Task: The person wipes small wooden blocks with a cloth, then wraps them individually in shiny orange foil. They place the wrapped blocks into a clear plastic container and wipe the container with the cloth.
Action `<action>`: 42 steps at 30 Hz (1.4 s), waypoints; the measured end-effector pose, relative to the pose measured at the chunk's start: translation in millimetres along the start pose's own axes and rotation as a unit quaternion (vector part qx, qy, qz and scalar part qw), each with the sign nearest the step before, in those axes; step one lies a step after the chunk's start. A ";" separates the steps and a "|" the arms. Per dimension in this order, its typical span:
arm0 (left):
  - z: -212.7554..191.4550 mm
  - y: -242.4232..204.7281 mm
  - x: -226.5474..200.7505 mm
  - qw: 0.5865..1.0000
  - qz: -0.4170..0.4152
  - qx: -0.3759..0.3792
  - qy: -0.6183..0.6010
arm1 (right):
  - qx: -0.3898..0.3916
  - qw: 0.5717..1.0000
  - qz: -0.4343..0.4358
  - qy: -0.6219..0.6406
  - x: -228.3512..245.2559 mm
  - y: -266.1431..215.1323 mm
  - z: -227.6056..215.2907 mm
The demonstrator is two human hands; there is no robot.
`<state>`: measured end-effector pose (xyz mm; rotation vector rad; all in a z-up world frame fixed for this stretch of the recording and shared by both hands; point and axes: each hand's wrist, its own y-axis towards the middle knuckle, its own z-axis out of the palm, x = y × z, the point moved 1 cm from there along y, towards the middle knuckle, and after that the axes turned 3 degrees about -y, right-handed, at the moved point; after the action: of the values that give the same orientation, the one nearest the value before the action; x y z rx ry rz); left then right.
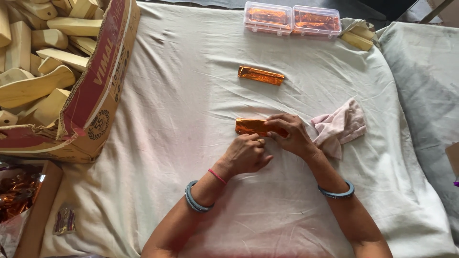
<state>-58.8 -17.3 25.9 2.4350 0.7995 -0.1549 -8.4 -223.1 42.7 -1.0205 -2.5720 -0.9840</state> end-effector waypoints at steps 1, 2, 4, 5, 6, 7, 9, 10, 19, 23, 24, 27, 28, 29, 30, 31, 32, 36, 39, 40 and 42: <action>-0.1 -0.5 -1.9 1.000 0.000 0.000 0.000 | 0.001 1.000 0.000 0.000 -0.3 -0.9 0.0; -0.3 -0.6 -3.1 1.000 0.002 0.003 -0.010 | 0.003 1.000 0.013 0.007 -1.5 -0.6 0.2; -0.9 -0.4 -6.0 1.000 0.005 0.006 -0.019 | 0.005 1.000 0.025 0.013 -3.0 -1.1 0.6; -1.5 -0.1 -7.8 1.000 0.007 0.000 -0.028 | 0.011 1.000 0.016 0.003 -3.0 -1.8 0.9; -3.0 0.7 -8.9 0.999 0.008 -0.007 -0.035 | 0.017 1.000 0.007 -0.007 -3.1 -1.0 0.9; -2.6 1.3 -10.4 0.999 0.008 -0.009 -0.034 | 0.017 1.000 0.005 -0.008 -1.9 -1.4 0.7; -1.9 0.5 -13.7 0.998 0.011 -0.014 -0.054 | 0.034 0.999 0.025 -0.010 0.4 -2.8 2.3; -1.8 0.6 -15.0 0.998 0.010 -0.016 -0.052 | 0.034 0.999 0.022 -0.010 2.1 -2.1 1.7; -3.8 1.7 -18.0 0.997 0.018 0.009 -0.078 | 0.045 0.990 0.125 -0.040 -17.7 26.9 5.9; -0.6 2.1 -16.3 0.996 0.020 -0.009 -0.087 | 0.001 0.987 0.152 -0.046 -46.7 49.1 13.8; -0.8 1.7 -16.1 0.996 0.018 -0.011 -0.090 | -0.011 0.986 0.157 -0.058 -53.8 54.0 17.3; 2.0 0.7 -15.1 0.995 0.014 -0.013 -0.102 | -0.031 0.985 0.154 -0.076 -62.5 64.5 23.4; 1.4 1.4 -14.2 0.995 0.012 -0.013 -0.101 | -0.030 0.985 0.153 -0.075 -65.5 68.9 25.3; 1.0 2.1 -13.3 0.995 0.011 -0.013 -0.103 | -0.021 0.981 0.150 -0.119 -68.5 73.2 27.2; 0.7 1.8 -13.6 0.994 0.010 -0.011 -0.105 | -0.011 0.976 0.147 -0.163 -70.7 76.0 29.6; 1.2 1.3 -13.6 0.994 0.008 -0.010 -0.105 | -0.010 0.976 0.147 -0.161 -74.6 77.1 32.9; 1.7 1.3 -13.3 0.995 0.008 -0.009 -0.103 | -0.012 0.973 0.133 -0.188 -78.5 78.9 35.9; 3.0 0.7 -12.8 0.995 0.006 -0.008 -0.103 | -0.032 0.964 0.108 -0.242 -80.5 86.3 37.4; 3.6 0.1 -13.0 0.994 0.003 -0.012 -0.109 | -0.036 0.959 0.093 -0.264 -76.3 92.0 34.2; 3.2 0.5 -12.7 0.994 0.002 -0.012 -0.110 | -0.035 0.960 0.093 -0.263 -79.4 92.0 34.7; 2.3 1.3 -12.5 0.994 0.003 -0.009 -0.107 | -0.035 0.963 0.115 -0.240 -85.7 91.8 35.1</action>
<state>-68.1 -25.8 28.0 2.3539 0.6937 -0.3971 118.4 -196.5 27.9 -1.7182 -2.6987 -0.8539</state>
